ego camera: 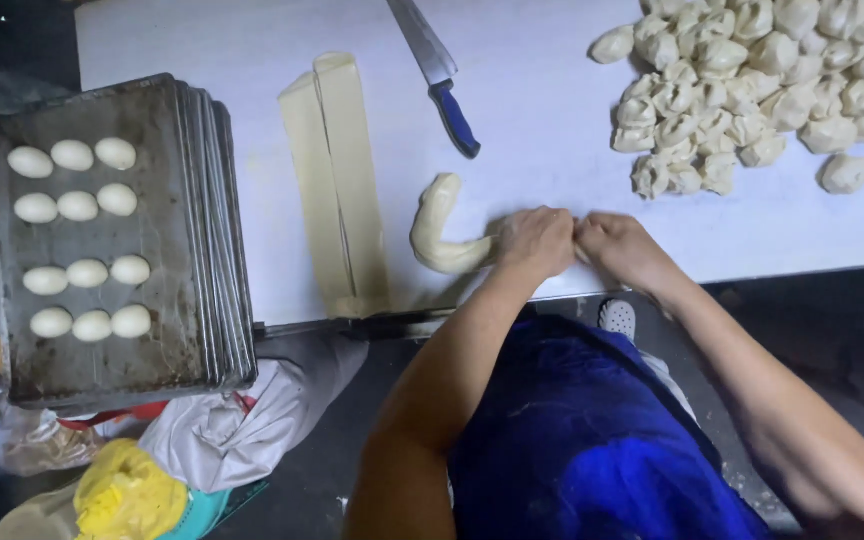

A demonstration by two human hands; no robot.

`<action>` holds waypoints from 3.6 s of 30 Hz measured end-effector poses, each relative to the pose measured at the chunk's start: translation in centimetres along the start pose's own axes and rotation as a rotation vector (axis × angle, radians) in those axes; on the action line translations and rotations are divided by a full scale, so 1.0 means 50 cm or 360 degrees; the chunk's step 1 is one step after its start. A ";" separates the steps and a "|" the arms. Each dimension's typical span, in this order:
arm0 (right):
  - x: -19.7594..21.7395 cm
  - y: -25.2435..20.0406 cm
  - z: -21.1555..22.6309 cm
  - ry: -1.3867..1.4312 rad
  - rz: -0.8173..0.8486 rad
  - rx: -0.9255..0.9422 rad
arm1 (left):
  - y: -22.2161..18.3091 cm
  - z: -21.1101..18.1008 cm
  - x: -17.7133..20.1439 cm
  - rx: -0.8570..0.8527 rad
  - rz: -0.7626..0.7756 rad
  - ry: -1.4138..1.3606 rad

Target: Cutting dough into strips, rolling them into ropes, and portioning them into small balls for baking.

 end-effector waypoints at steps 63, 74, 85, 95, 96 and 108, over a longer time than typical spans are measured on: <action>0.053 -0.080 0.193 -0.0185 0.0225 0.0006 | 0.152 -0.018 -0.040 -0.0068 0.0037 0.0288; 0.026 -0.025 0.158 -0.1081 0.0020 0.0954 | -0.057 0.126 0.093 -0.0765 -0.0308 0.0689; 0.053 -0.080 0.034 -0.0940 -0.0296 0.0781 | -0.094 0.077 0.011 -0.0507 -0.1025 0.0236; 0.102 -0.094 0.060 -0.0256 -0.0098 0.0202 | -0.011 -0.044 -0.082 -0.0187 -0.0123 0.0007; 0.096 -0.085 0.053 -0.0228 -0.0100 0.0202 | -0.026 -0.042 -0.070 -0.0182 -0.0114 0.0032; 0.058 0.000 -0.011 -0.0165 -0.0442 0.0053 | -0.019 -0.102 -0.083 -0.0066 -0.0252 -0.0431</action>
Point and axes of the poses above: each hand's wrist, its own y-axis towards the middle knuckle, its own x-axis out of the back of the hand, z = x × y, the point moved 5 cm from there along y, towards the middle knuckle, and after that the axes turned 8 degrees about x, right-handed, at the moved point
